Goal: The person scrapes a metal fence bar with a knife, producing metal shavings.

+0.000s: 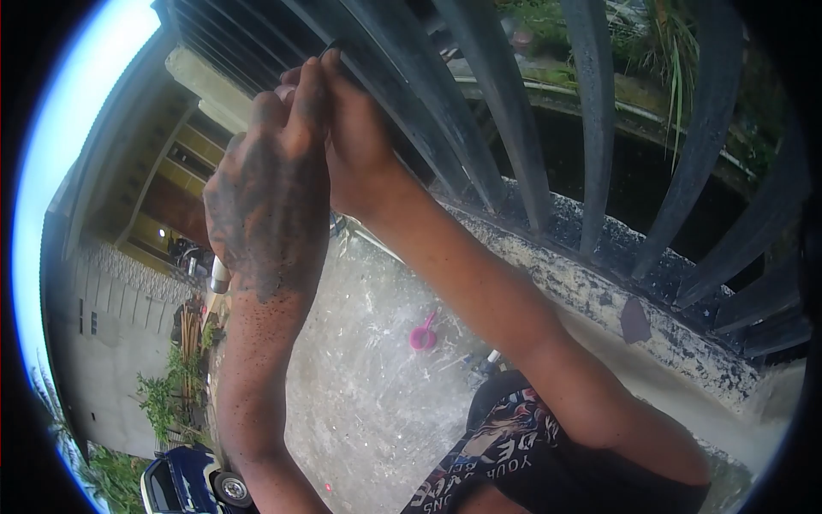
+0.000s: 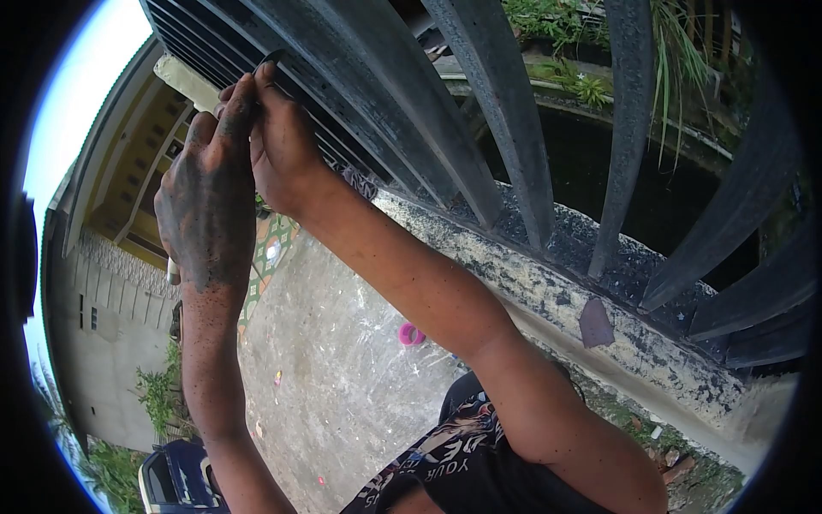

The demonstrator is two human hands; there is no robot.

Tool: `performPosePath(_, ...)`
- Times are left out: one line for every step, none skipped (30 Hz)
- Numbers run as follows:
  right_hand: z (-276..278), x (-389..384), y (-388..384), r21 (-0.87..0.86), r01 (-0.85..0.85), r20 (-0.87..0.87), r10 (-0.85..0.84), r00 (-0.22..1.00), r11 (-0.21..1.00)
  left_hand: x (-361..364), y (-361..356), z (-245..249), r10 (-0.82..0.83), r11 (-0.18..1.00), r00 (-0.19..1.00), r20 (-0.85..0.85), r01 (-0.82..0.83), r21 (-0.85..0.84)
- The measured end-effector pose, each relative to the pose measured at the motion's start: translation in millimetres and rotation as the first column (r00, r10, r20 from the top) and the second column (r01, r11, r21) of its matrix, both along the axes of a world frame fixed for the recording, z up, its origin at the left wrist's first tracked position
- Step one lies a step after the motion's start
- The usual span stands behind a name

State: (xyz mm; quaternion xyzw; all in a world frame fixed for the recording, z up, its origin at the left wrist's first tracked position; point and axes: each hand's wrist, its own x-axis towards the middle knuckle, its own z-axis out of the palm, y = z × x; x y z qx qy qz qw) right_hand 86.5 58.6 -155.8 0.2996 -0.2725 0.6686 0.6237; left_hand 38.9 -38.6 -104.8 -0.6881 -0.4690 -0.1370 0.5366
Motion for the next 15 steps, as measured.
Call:
performPosePath(-5,-2,-5,-0.068,0.026,0.006,-0.026,1.000,0.997,-3,1,-5,0.000,1.000,1.000,0.024,0.001,-0.018)
performPosePath(-8,0,-7,-0.085,0.048,0.038,-0.045,0.998,0.995,-6,1,-10,0.000,0.999,0.999,0.048,0.002,-0.036)
performPosePath(-9,4,-8,-0.103,0.075,0.072,-0.067,0.995,0.992,-3,-1,-8,-0.032,0.999,0.999,0.012,0.032,-0.022)
performPosePath(-8,6,-8,-0.089,0.074,0.077,-0.067,0.995,0.993,0,-1,-4,-0.025,0.997,0.999,0.047,0.028,-0.074)
performPosePath(-4,8,-5,-0.077,0.071,0.082,-0.064,0.995,0.995,3,-2,2,-0.013,0.991,0.996,0.083,0.024,-0.129)
performPosePath(0,7,-1,-0.070,0.043,0.052,-0.040,0.998,0.997,9,-3,8,0.026,0.992,0.998,0.059,-0.019,-0.122)
performPosePath(0,5,-1,-0.071,0.045,0.054,-0.041,0.998,0.996,8,-2,7,0.025,0.992,0.998,0.061,-0.017,-0.123)
performPosePath(0,4,-1,-0.039,0.040,0.033,-0.039,0.999,0.998,6,-1,4,0.021,0.998,1.000,0.021,-0.019,-0.064)
performPosePath(-1,3,-1,-0.005,0.035,0.008,-0.035,0.999,0.999,4,0,2,0.020,1.000,1.000,-0.022,-0.020,0.000)
performPosePath(-6,2,-5,-0.059,0.087,0.042,-0.085,0.995,0.994,-2,3,-5,-0.045,0.999,0.999,-0.021,0.045,0.009)
performPosePath(-11,2,-8,-0.118,0.059,0.061,-0.052,0.997,0.991,-3,1,-11,-0.047,0.999,0.999,-0.004,0.047,-0.013)
performPosePath(-11,4,-8,-0.098,0.060,0.070,-0.053,0.996,0.993,-3,1,-11,-0.032,0.999,0.999,-0.008,0.032,-0.018)
performPosePath(-11,6,-7,-0.079,0.062,0.082,-0.056,0.995,0.995,-1,0,-10,-0.018,1.000,1.000,-0.007,0.018,-0.025)
performPosePath(-10,6,-4,-0.082,0.063,0.081,-0.056,0.995,0.995,0,-1,-5,-0.008,1.000,1.000,-0.020,0.007,-0.029)
performPosePath(-5,5,-2,-0.047,0.048,0.055,-0.045,0.997,0.998,4,-2,2,0.003,0.999,0.999,-0.032,-0.004,-0.035)
